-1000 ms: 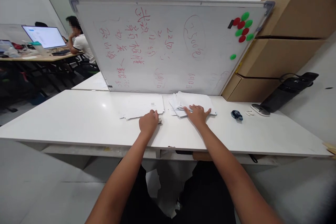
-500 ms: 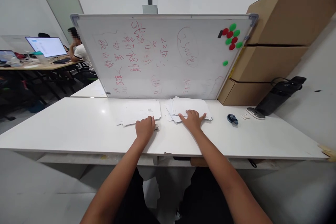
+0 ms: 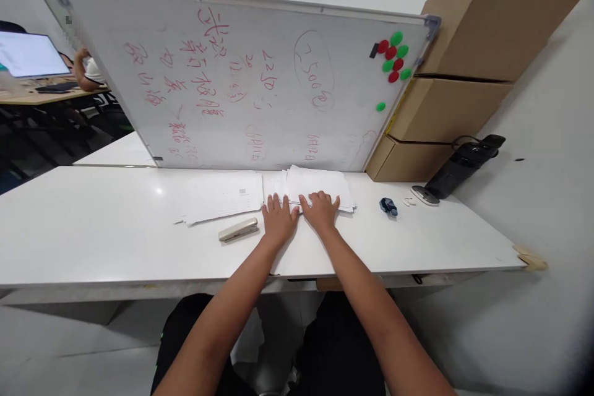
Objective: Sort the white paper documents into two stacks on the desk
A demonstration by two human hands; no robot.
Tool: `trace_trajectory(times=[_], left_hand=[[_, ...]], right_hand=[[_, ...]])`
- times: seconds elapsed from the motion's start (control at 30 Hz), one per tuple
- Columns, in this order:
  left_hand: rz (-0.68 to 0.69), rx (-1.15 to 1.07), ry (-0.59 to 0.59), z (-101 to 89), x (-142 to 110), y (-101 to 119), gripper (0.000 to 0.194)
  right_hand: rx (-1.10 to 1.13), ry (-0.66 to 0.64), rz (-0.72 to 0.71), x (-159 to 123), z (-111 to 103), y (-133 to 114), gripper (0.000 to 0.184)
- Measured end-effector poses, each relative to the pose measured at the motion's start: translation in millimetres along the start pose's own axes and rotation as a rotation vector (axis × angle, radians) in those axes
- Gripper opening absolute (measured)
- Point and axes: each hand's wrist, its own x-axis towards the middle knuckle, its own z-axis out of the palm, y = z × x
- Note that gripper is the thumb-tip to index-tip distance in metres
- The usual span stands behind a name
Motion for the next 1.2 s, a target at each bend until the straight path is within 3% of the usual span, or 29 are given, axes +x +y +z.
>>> trace_trajectory(times=[0.1,0.43,0.63,0.9,1.2], left_hand=[[0.028,-0.033,-0.017,9.8,2.9,-4.7,0.058],[0.006,-0.156,-0.145,3.7,5.1,-9.4,0.057],[0.004,-0.148,-0.150,3.9,4.2,-9.5,0.058],[0.015,-0.086,-0.068,14.8,4.3,-10.2,0.063],[-0.014,-0.106,-0.157,10.2,10.1,-9.9,0.057]], right_hand=[[-0.008,0.006,0.003,0.5,2.0,1.3,0.051],[-0.027,-0.053,-0.018,-0.2,4.4,2.9,0.054],[-0.027,-0.043,-0.030,-1.6,3.8,1.6,0.047],[-0.025,-0.042,-0.091,-1.2,6.0,-0.3,0.041],[-0.022,-0.115,-0.087,0.3,9.1,0.6,0.053]])
